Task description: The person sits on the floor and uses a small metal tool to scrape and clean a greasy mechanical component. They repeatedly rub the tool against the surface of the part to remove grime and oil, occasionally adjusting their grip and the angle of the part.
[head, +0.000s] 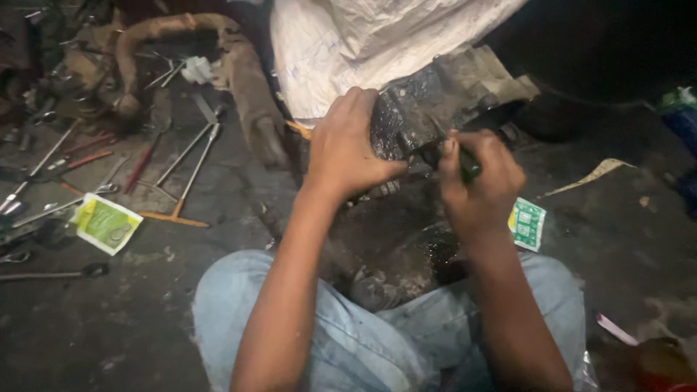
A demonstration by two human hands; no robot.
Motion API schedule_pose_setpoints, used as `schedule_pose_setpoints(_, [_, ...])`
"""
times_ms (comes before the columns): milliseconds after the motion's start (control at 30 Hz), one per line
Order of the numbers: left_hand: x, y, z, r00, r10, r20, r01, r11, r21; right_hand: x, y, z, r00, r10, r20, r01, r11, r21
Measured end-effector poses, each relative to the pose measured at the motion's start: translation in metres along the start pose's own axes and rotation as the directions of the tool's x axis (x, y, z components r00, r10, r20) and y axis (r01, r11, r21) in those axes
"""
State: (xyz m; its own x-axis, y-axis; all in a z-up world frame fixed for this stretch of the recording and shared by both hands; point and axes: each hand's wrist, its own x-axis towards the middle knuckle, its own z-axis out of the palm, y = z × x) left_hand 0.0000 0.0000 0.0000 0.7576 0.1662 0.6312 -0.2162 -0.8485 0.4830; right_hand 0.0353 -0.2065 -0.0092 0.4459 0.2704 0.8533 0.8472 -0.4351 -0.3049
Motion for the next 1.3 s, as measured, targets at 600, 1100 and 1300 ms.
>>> schedule_pose_setpoints(600, [-0.002, 0.002, -0.001, 1.0, 0.029, -0.001, -0.029, 0.999, -0.026, 0.01, -0.006, -0.016, 1.0, -0.006, -0.022, 0.005, 0.999, -0.046])
schedule_pose_setpoints(1100, [-0.008, -0.013, 0.007, 0.992, 0.109, -0.061, -0.108, 0.994, 0.019, 0.001, -0.016, -0.04, 0.975, -0.001, -0.222, 0.014, 0.998, 0.054])
schedule_pose_setpoints(1300, [-0.007, -0.01, 0.009, 0.998, 0.055, -0.019, -0.055, 0.998, -0.017, 0.011, 0.001, -0.017, 0.997, -0.061, -0.047, 0.067, 0.99, 0.127])
